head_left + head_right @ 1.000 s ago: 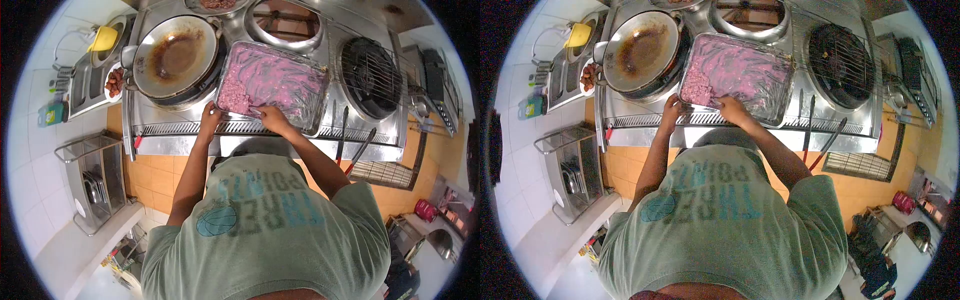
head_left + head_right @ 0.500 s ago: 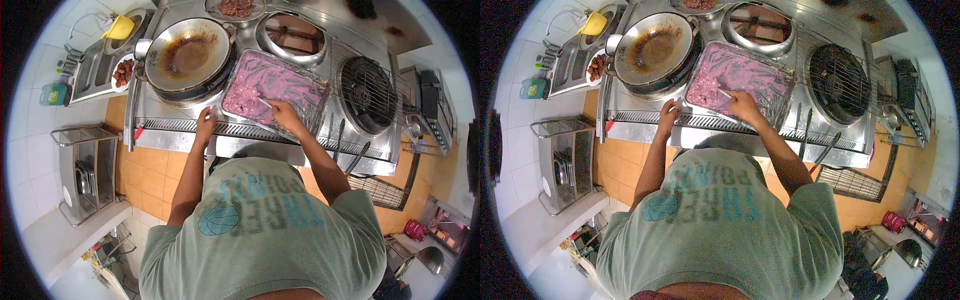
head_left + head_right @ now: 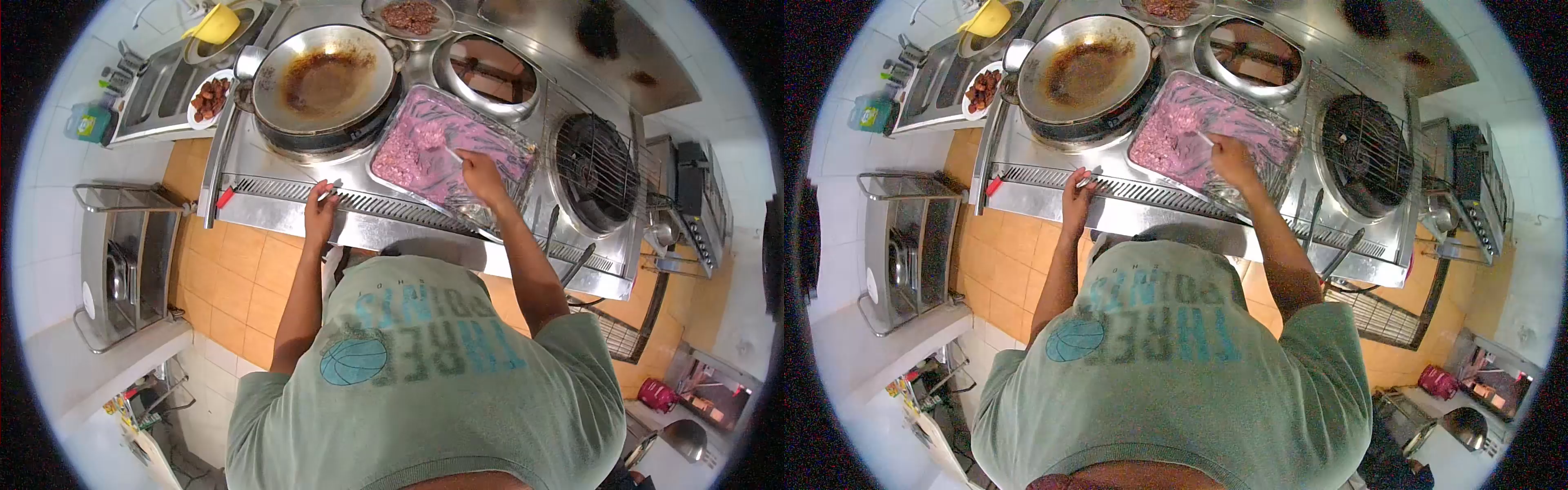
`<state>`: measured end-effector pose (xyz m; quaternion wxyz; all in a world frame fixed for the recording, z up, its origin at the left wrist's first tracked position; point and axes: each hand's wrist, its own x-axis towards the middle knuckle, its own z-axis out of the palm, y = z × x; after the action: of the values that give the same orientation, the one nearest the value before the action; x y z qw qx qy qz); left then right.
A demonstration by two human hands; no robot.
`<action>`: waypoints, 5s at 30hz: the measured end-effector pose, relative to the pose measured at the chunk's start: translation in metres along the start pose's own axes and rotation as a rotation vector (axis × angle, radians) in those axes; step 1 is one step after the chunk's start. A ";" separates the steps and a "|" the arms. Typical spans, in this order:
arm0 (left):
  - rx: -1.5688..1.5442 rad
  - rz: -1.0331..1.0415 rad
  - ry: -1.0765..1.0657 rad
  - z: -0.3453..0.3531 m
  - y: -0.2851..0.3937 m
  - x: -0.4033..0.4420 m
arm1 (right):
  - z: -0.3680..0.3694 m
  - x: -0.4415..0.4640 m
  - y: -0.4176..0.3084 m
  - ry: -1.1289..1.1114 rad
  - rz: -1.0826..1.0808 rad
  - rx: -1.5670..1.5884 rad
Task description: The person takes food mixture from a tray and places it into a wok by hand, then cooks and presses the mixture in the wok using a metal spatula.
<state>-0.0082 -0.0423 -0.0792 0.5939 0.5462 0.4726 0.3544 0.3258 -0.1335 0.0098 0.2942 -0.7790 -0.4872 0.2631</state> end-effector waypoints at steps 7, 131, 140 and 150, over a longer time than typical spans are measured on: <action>-0.092 0.104 -0.010 0.001 -0.001 -0.009 | 0.004 -0.001 0.004 0.079 -0.200 -0.413; -0.295 -0.326 0.236 -0.134 0.023 -0.083 | 0.138 0.182 -0.153 0.065 -0.359 -0.489; -0.299 -0.341 0.254 -0.145 0.023 -0.090 | 0.136 0.201 -0.141 -0.014 -0.282 -0.688; -0.324 -0.327 0.206 -0.151 0.016 -0.084 | 0.144 0.186 -0.149 0.059 -0.281 -0.606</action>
<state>-0.1750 -0.0715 -0.0422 0.6719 0.3212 0.5497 0.3784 0.2078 0.1176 -0.0057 0.0966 -0.7635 -0.6373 0.0404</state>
